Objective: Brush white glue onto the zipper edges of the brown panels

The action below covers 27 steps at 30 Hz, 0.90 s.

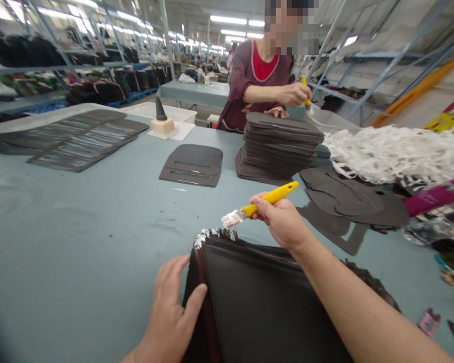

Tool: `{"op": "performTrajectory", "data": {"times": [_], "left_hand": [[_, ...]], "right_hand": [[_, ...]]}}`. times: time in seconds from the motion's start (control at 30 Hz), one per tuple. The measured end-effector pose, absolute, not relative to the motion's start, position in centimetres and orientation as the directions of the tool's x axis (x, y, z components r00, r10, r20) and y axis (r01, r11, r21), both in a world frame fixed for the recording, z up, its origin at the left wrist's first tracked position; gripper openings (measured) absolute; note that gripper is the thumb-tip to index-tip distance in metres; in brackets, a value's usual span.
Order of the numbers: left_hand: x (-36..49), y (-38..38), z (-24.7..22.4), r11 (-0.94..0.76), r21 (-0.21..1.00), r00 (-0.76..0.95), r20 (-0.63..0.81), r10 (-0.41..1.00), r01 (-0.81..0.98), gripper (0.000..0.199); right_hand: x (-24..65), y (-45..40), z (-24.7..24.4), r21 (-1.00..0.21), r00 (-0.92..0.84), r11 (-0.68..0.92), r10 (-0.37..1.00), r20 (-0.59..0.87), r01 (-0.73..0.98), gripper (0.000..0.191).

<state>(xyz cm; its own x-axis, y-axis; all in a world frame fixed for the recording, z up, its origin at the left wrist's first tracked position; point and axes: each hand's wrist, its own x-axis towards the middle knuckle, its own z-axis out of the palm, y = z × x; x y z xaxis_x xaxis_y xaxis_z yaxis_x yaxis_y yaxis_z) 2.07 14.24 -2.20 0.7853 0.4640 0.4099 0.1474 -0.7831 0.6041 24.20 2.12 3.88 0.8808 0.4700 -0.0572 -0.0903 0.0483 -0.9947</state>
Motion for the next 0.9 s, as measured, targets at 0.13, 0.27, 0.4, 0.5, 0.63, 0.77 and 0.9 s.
{"op": "performTrajectory", "data": {"times": [0.13,0.27,0.4,0.5,0.63,0.77,0.9], "left_hand": [[3.1,14.5,-1.2,-0.472,0.822,0.776,0.061,0.628,0.317,0.028],[3.8,14.8,-0.5,-0.312,0.867,0.736,-0.088,0.671,0.388,0.025],[4.3,15.3,-0.1,-0.145,0.866,0.717,-0.289,0.635,0.478,0.018],[4.9,15.4,-0.1,-0.116,0.872,0.733,-0.319,0.601,0.475,0.015],[4.9,14.9,-0.6,-0.275,0.884,0.768,-0.134,0.626,0.379,0.005],[4.0,14.1,-0.4,-0.797,0.596,0.833,0.389,0.392,0.096,0.016],[3.5,13.6,0.6,-0.969,0.227,0.824,0.564,0.052,-0.094,0.028]], "right_hand": [[21.1,3.9,5.9,-0.998,0.743,-0.044,0.670,0.006,0.048,0.025],[20.0,5.6,6.3,-0.963,0.631,-0.167,0.775,0.006,0.214,0.020],[20.2,6.3,6.6,-0.931,0.694,-0.203,0.717,0.071,0.305,0.020],[20.1,6.4,6.7,-0.942,0.662,-0.186,0.748,0.049,0.280,0.021],[20.7,6.2,6.4,-0.922,0.671,-0.224,0.739,0.051,0.317,0.020],[21.4,5.8,7.2,-0.964,0.834,-0.136,0.538,0.124,0.230,0.024],[20.3,5.7,8.7,-0.986,0.845,-0.106,0.532,0.049,0.125,0.023]]}}
